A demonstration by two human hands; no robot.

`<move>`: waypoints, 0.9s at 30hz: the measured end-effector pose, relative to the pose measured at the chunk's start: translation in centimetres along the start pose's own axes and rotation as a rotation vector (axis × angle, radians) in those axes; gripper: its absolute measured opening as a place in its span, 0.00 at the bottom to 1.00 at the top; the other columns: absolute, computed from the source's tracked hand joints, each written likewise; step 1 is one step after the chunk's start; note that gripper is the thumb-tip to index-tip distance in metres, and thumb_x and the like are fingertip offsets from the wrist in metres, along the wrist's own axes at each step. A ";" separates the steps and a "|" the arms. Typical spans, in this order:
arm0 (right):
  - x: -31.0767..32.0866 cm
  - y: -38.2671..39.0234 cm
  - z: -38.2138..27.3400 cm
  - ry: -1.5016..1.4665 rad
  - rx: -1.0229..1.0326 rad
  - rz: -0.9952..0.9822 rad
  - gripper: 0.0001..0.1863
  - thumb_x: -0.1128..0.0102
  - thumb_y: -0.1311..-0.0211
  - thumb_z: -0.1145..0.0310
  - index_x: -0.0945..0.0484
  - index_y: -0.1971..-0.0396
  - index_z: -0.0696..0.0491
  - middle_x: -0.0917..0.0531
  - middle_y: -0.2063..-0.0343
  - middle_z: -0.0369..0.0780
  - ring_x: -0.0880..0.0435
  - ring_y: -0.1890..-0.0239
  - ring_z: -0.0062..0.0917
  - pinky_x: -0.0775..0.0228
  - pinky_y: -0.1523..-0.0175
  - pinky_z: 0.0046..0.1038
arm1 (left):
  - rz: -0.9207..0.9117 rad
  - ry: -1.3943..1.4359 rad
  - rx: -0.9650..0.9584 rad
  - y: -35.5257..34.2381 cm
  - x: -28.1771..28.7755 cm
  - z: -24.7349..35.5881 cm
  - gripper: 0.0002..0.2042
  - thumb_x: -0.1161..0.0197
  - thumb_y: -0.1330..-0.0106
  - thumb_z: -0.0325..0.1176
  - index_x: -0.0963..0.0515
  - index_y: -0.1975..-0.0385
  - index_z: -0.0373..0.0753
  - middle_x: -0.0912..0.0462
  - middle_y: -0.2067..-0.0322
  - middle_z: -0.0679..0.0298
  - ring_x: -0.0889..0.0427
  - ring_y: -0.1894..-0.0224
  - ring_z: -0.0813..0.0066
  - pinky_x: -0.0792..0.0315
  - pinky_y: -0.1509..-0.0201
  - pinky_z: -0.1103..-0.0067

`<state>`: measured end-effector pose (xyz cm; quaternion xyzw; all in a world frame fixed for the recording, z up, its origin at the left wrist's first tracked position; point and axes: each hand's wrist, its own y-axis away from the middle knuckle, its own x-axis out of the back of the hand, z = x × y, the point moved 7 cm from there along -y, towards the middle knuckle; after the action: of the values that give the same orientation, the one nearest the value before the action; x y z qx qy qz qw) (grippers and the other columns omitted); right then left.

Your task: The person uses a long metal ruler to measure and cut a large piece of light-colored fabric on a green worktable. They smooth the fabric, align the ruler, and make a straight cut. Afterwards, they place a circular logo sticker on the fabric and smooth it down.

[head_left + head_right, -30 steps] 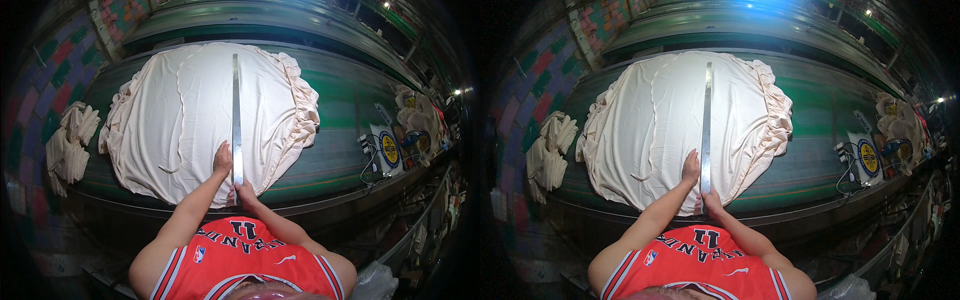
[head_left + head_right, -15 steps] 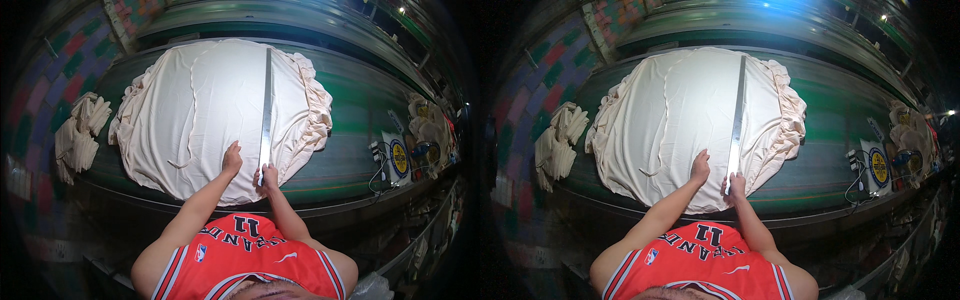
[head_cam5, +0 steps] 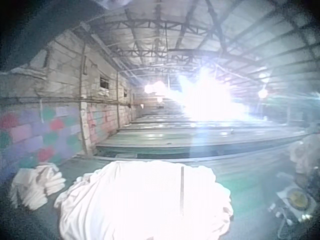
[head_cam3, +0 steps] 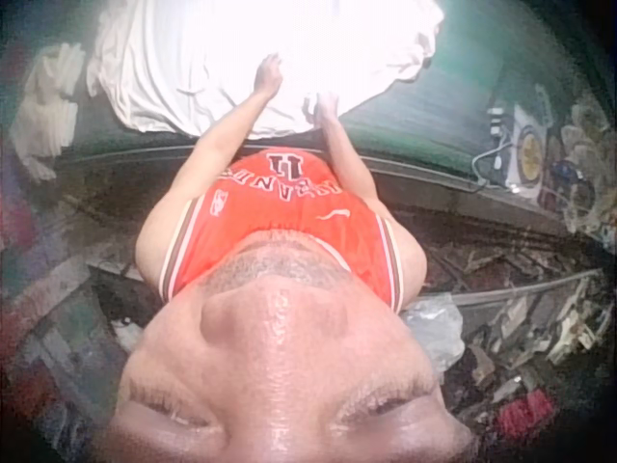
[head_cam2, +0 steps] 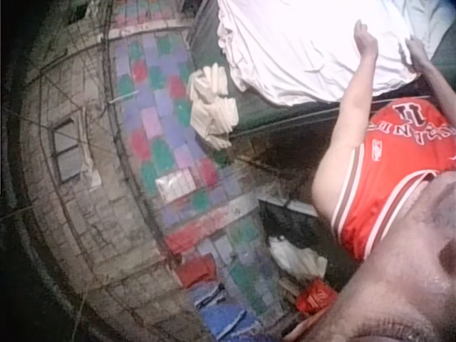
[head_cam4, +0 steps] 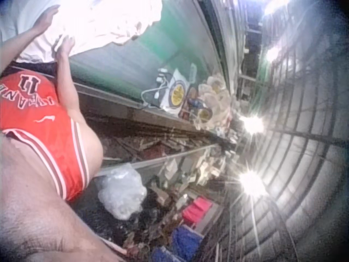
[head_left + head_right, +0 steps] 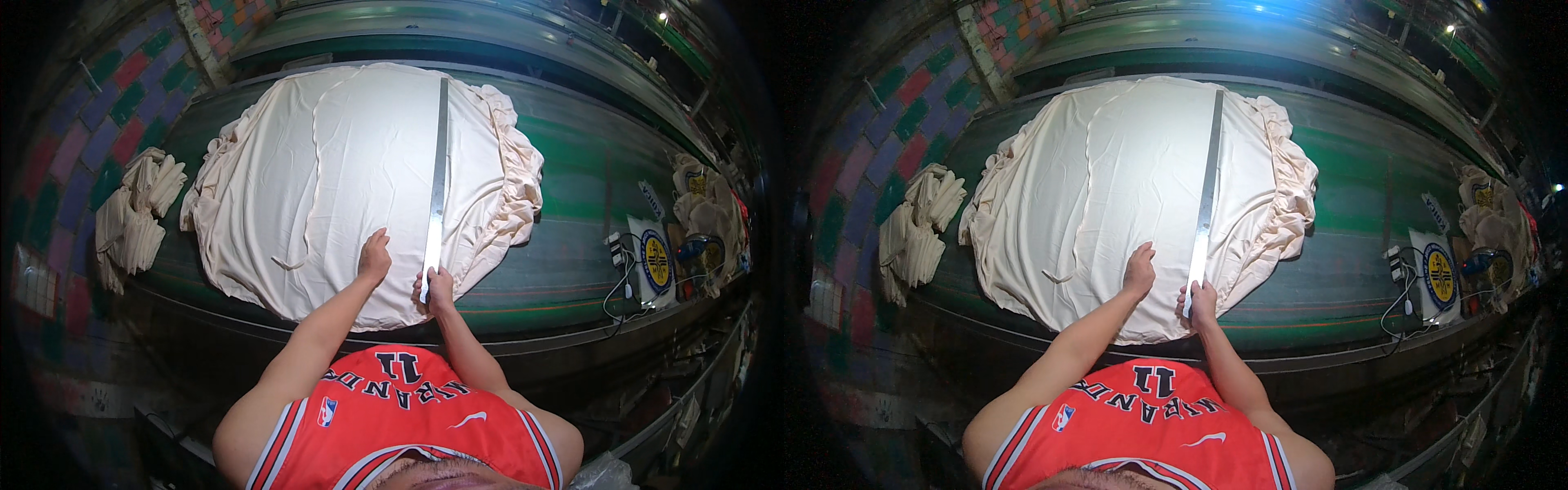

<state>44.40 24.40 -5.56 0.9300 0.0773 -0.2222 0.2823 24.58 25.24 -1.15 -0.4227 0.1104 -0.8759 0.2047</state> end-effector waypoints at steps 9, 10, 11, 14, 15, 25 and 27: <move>-0.6 1.2 -0.7 0.049 0.034 -0.026 0.10 0.57 0.24 0.67 0.33 0.62 0.58 0.26 0.81 0.42 0.27 0.85 0.27 0.28 0.80 0.31 | -0.079 0.267 0.066 -0.4 -0.1 -1.3 0.16 0.53 0.41 0.17 0.23 0.55 0.29 0.28 0.40 0.45 0.30 0.37 0.50 0.34 0.33 0.67; -0.6 1.1 -0.6 0.072 0.027 -0.031 0.10 0.56 0.24 0.67 0.33 0.62 0.58 0.25 0.81 0.42 0.27 0.85 0.27 0.28 0.80 0.32 | -0.023 0.215 0.004 -0.5 1.2 -1.4 0.17 0.54 0.41 0.17 0.23 0.54 0.29 0.29 0.40 0.45 0.29 0.38 0.48 0.34 0.33 0.67; -0.6 1.1 -0.5 0.093 0.020 -0.036 0.10 0.56 0.24 0.67 0.33 0.62 0.58 0.25 0.81 0.42 0.27 0.85 0.27 0.28 0.80 0.32 | 0.013 0.147 -0.046 -0.3 2.6 -1.7 0.17 0.55 0.41 0.17 0.23 0.54 0.29 0.29 0.40 0.44 0.29 0.38 0.47 0.34 0.33 0.66; -0.6 0.9 -0.3 0.110 0.044 -0.042 0.09 0.55 0.25 0.67 0.33 0.63 0.59 0.25 0.81 0.43 0.26 0.85 0.28 0.27 0.80 0.33 | 0.081 0.021 0.010 0.6 7.3 -4.8 0.19 0.52 0.41 0.18 0.25 0.50 0.30 0.32 0.39 0.45 0.31 0.37 0.49 0.35 0.32 0.68; -0.5 0.8 -0.2 0.111 0.044 -0.039 0.09 0.55 0.25 0.67 0.33 0.63 0.59 0.25 0.81 0.43 0.26 0.85 0.28 0.27 0.80 0.33 | 0.077 -0.019 0.100 1.4 8.9 -6.5 0.18 0.50 0.41 0.19 0.26 0.49 0.30 0.32 0.39 0.44 0.32 0.36 0.48 0.35 0.32 0.67; -0.6 1.6 0.5 0.137 0.014 0.042 0.08 0.52 0.25 0.67 0.36 0.62 0.55 0.25 0.77 0.40 0.28 0.84 0.22 0.32 0.82 0.24 | 0.017 -0.370 0.327 6.8 15.9 -14.8 0.10 0.36 0.39 0.30 0.24 0.61 0.33 0.28 0.50 0.52 0.30 0.44 0.49 0.35 0.40 0.62; -2.1 2.4 -0.2 0.302 0.113 0.070 0.09 0.51 0.25 0.65 0.36 0.63 0.54 0.26 0.79 0.39 0.29 0.85 0.21 0.34 0.84 0.24 | 0.016 -0.327 0.342 6.8 16.1 -15.4 0.08 0.37 0.38 0.31 0.25 0.65 0.33 0.25 0.54 0.50 0.27 0.47 0.50 0.33 0.43 0.61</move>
<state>43.28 22.47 -3.29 0.9694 0.0737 -0.0737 0.2225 5.30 12.23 -1.93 -0.5173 -0.0709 -0.8000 0.2956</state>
